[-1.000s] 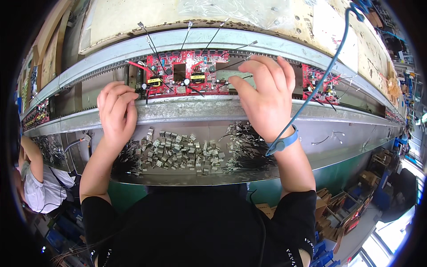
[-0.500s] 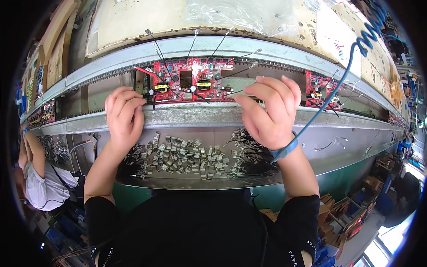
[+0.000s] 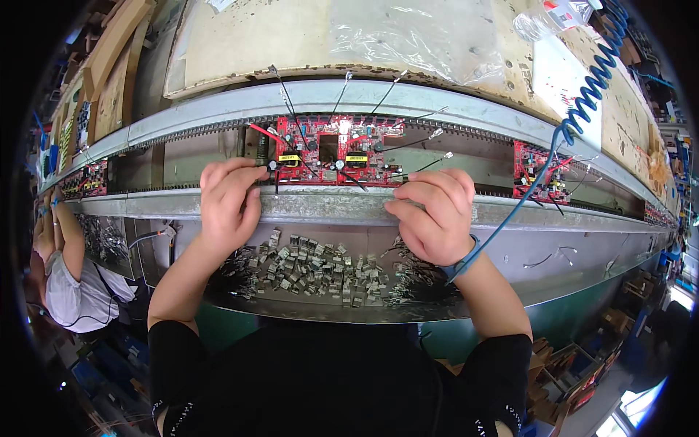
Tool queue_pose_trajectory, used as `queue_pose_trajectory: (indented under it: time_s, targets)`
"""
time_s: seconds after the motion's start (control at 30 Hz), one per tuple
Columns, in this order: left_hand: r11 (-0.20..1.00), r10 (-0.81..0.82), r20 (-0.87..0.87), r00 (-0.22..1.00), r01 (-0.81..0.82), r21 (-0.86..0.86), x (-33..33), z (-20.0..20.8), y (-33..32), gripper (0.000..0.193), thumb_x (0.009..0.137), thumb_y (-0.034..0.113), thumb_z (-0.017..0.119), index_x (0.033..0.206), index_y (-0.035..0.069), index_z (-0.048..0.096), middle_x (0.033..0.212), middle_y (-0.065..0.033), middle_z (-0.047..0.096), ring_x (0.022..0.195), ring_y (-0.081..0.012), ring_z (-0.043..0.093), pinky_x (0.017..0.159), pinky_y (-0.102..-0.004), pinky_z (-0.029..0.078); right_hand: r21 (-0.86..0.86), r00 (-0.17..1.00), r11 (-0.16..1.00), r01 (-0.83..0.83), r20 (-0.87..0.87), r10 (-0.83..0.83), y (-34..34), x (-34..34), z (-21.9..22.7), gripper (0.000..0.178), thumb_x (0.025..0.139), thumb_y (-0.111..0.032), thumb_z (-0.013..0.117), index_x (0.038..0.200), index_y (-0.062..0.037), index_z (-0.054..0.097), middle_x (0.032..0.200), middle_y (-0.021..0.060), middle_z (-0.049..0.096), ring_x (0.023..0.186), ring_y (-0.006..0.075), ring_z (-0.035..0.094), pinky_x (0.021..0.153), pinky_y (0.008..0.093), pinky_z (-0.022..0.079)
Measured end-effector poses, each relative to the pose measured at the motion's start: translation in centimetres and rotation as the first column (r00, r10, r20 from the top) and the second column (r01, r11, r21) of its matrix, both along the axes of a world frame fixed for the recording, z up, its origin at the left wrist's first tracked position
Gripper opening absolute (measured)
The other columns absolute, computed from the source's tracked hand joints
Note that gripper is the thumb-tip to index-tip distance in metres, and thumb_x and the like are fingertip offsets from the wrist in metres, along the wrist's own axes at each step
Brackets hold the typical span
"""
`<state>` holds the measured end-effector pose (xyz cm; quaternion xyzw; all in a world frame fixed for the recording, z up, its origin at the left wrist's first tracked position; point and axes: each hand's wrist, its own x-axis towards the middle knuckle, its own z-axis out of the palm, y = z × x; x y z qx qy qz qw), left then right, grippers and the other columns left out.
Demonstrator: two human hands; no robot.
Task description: The person positions circuit boards along an assembly line track, picks up wires and metal connectors from a tray, and attaches them to the circuit boards by hand.
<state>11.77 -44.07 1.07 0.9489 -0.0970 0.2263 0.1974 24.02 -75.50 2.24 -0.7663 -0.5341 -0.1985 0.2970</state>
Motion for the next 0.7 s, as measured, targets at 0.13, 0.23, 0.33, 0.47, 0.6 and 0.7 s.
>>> queue_pose_trajectory:
  time_s: [0.13,0.23,0.33,0.47,0.6,0.7]
  targets:
    - [0.995,-0.086,-0.007,0.996,0.086,-0.045,0.19,0.41,-0.01,0.031,0.074,-0.001,0.064,0.104,0.001,0.069,0.098,-0.0133,0.069,0.092,-0.0309,0.065,0.087,-0.0432,0.045,-0.001,1.000,1.000,0.001,0.018,-0.001,-0.18,0.23,0.24,0.030,0.063,-0.006,0.069,0.092,-0.0143,0.070,0.102,0.0004,0.066,0.100,0.0254,0.063,0.084,0.0430,0.045]
    - [0.993,-0.108,0.016,0.994,0.109,-0.035,0.41,0.35,-0.03,0.031,0.074,-0.002,0.064,0.104,0.001,0.069,0.096,-0.0142,0.069,0.090,-0.0307,0.066,0.085,-0.0433,0.046,0.020,1.000,1.000,-0.015,-0.007,0.015,-0.18,0.20,-0.02,0.028,0.062,-0.001,0.065,0.087,-0.0118,0.070,0.097,0.0028,0.065,0.097,0.0285,0.062,0.082,0.0457,0.044]
    - [0.992,-0.120,0.026,0.992,0.121,-0.036,0.30,0.01,-0.05,0.031,0.073,-0.002,0.063,0.103,0.001,0.069,0.096,-0.0138,0.070,0.090,-0.0304,0.066,0.084,-0.0437,0.046,0.028,1.000,0.999,-0.029,-0.010,0.029,-0.28,0.24,-0.14,0.027,0.062,-0.002,0.066,0.087,-0.0117,0.070,0.097,0.0023,0.065,0.096,0.0279,0.062,0.081,0.0446,0.044]
    - [0.988,-0.151,0.027,0.988,0.152,-0.009,0.21,0.28,-0.04,0.032,0.072,-0.001,0.066,0.104,0.003,0.066,0.097,-0.0077,0.072,0.092,-0.0268,0.069,0.085,-0.0434,0.048,0.041,0.999,0.998,-0.046,-0.004,0.046,-0.49,0.13,-0.12,0.026,0.062,-0.003,0.066,0.086,-0.0123,0.069,0.096,0.0013,0.066,0.095,0.0264,0.062,0.080,0.0430,0.045]
    - [0.978,-0.208,0.017,0.978,0.208,-0.018,0.06,0.34,-0.18,0.035,0.070,0.000,0.065,0.106,0.002,0.067,0.104,-0.0110,0.072,0.096,-0.0300,0.068,0.085,-0.0451,0.047,0.047,0.997,0.996,-0.074,0.012,0.073,-0.77,-0.07,-0.14,0.023,0.063,-0.005,0.067,0.084,-0.0135,0.069,0.095,-0.0001,0.066,0.094,0.0245,0.063,0.079,0.0413,0.045]
    - [0.962,-0.272,-0.049,0.961,0.273,0.006,0.13,0.84,-0.38,0.044,0.070,0.005,0.066,0.113,0.003,0.065,0.113,-0.0111,0.072,0.102,-0.0305,0.066,0.090,-0.0462,0.045,0.059,0.995,0.994,-0.095,0.046,0.093,-0.83,-0.16,-0.18,0.021,0.064,-0.007,0.067,0.083,-0.0141,0.069,0.095,-0.0012,0.067,0.093,0.0228,0.064,0.078,0.0400,0.045]
